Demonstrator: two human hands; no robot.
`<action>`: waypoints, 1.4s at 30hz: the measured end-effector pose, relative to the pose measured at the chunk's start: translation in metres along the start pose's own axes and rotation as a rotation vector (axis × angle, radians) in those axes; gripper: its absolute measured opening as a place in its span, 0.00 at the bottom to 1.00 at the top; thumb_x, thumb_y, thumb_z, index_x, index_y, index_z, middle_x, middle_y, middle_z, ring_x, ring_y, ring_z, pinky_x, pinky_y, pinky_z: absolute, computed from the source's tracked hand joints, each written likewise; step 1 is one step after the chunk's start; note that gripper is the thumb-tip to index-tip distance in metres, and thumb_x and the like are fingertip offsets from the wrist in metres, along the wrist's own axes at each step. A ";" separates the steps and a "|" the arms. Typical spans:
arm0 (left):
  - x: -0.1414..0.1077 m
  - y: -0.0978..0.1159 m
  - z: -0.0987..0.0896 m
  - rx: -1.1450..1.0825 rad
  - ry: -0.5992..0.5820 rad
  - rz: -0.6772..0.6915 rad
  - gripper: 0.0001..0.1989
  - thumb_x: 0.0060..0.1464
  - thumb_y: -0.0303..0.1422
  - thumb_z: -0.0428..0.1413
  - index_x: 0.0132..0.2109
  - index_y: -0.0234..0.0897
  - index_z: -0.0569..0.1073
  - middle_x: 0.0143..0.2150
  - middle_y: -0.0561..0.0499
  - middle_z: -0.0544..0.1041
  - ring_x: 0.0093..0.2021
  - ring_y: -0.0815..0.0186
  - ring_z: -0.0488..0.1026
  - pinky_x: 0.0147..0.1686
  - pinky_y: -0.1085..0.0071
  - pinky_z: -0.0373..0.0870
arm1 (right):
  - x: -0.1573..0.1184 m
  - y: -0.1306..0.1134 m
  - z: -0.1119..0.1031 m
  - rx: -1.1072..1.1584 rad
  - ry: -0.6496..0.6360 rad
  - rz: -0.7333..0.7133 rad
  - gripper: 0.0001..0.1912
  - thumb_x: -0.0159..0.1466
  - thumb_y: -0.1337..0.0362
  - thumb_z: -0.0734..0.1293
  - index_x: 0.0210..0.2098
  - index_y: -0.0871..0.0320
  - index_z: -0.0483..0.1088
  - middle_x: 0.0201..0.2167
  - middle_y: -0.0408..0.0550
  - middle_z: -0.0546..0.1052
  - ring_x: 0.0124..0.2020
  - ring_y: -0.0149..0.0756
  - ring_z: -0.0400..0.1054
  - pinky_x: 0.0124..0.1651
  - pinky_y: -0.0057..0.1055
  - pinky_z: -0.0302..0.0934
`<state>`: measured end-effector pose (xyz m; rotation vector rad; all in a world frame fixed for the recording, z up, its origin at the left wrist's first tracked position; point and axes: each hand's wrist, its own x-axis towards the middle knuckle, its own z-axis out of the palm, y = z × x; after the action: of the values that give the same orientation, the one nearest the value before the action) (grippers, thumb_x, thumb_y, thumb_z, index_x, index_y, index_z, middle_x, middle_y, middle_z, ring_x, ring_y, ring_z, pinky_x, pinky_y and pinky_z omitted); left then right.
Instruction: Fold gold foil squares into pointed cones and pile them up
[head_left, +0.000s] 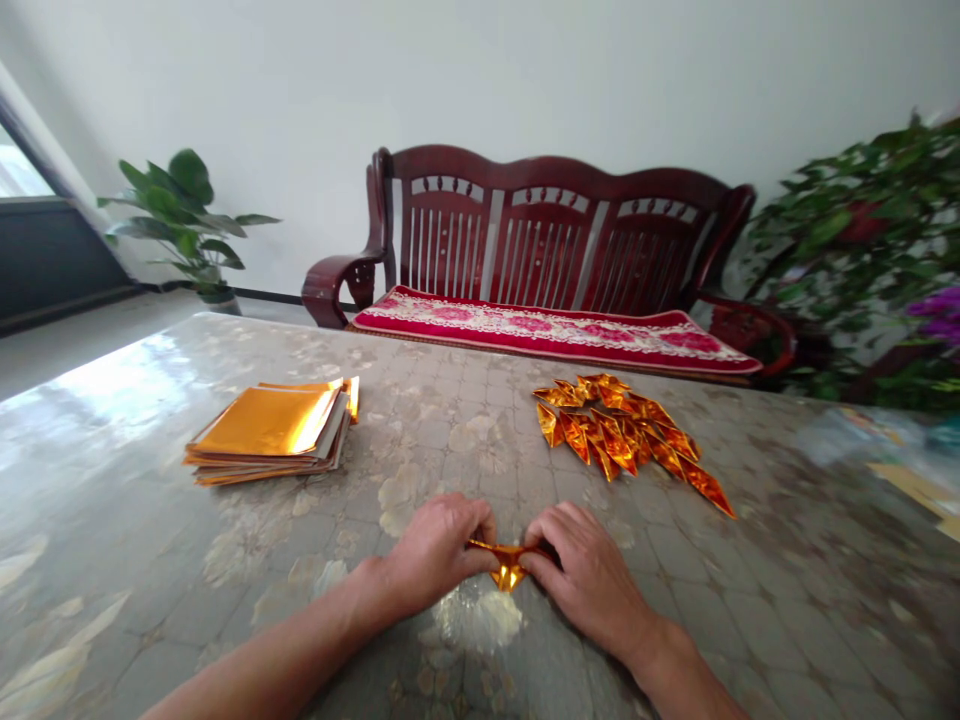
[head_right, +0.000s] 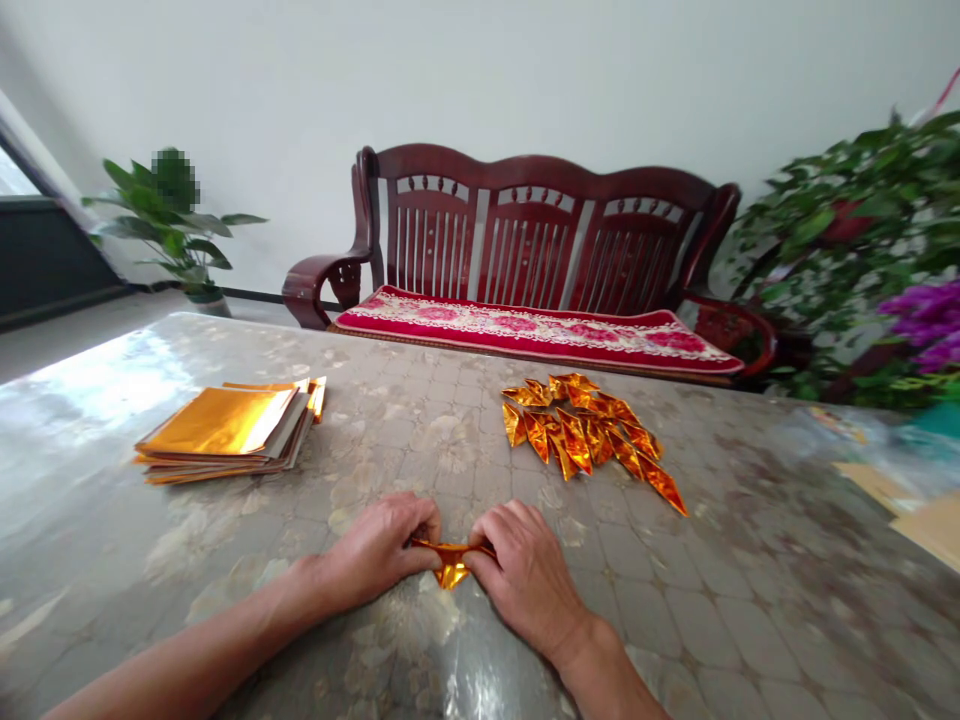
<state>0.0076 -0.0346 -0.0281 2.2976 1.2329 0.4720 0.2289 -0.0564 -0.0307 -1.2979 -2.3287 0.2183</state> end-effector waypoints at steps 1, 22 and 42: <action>-0.001 -0.001 0.002 -0.009 0.020 -0.002 0.07 0.56 0.34 0.62 0.33 0.38 0.71 0.29 0.56 0.73 0.32 0.68 0.69 0.31 0.74 0.57 | 0.000 0.000 0.000 0.012 0.020 -0.008 0.08 0.62 0.67 0.71 0.32 0.54 0.67 0.30 0.41 0.72 0.35 0.36 0.65 0.38 0.32 0.57; 0.003 -0.009 0.004 -0.100 0.235 0.173 0.08 0.66 0.29 0.50 0.37 0.40 0.71 0.34 0.54 0.73 0.36 0.69 0.71 0.38 0.75 0.64 | 0.006 0.010 0.006 0.253 0.202 0.023 0.07 0.62 0.72 0.70 0.34 0.54 0.70 0.30 0.41 0.73 0.35 0.35 0.67 0.39 0.32 0.59; 0.001 -0.003 0.011 0.115 0.582 0.395 0.08 0.63 0.21 0.50 0.36 0.37 0.68 0.32 0.50 0.72 0.33 0.65 0.67 0.35 0.71 0.63 | 0.008 -0.007 0.014 0.824 0.145 0.580 0.10 0.64 0.56 0.63 0.32 0.56 0.66 0.22 0.39 0.69 0.23 0.31 0.65 0.26 0.26 0.59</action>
<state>0.0116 -0.0345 -0.0389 2.6075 1.0542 1.3133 0.2132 -0.0524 -0.0382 -1.4046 -1.4035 1.0871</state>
